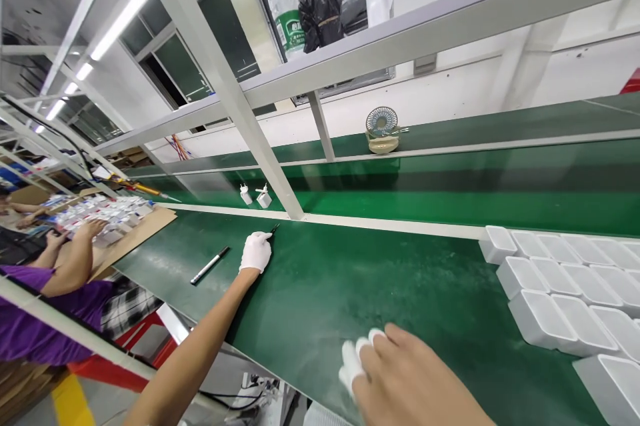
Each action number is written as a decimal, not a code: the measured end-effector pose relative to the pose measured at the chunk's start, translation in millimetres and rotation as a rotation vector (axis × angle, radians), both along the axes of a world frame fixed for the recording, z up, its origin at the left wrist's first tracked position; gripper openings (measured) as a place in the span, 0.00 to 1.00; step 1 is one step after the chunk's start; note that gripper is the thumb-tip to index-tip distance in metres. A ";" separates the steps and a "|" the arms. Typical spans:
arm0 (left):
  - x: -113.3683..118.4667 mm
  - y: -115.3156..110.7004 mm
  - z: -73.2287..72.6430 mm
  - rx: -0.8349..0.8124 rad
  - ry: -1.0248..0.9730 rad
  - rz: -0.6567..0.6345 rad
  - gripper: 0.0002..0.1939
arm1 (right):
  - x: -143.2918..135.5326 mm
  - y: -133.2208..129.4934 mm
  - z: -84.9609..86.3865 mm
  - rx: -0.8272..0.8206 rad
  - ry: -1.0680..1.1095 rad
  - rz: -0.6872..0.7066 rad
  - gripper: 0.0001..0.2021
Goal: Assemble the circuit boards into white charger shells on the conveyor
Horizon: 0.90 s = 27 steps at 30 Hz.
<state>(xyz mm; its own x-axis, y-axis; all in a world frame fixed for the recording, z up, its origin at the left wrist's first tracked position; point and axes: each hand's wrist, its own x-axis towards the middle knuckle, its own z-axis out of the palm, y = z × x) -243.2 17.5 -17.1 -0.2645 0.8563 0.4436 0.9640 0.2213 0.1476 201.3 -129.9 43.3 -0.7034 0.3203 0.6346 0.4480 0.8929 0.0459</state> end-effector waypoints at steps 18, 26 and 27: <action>-1.4 1.0 -0.5 0.036 0.051 0.012 0.17 | 19.1 85.2 -95.0 -0.045 -0.055 -0.024 0.11; 14.4 -1.9 34.0 0.249 0.069 -0.156 0.13 | 13.4 85.0 -82.6 -0.120 -0.023 -0.094 0.13; 17.9 1.5 36.2 0.341 0.085 -0.236 0.13 | 13.1 86.8 -79.3 -0.150 -0.056 -0.113 0.14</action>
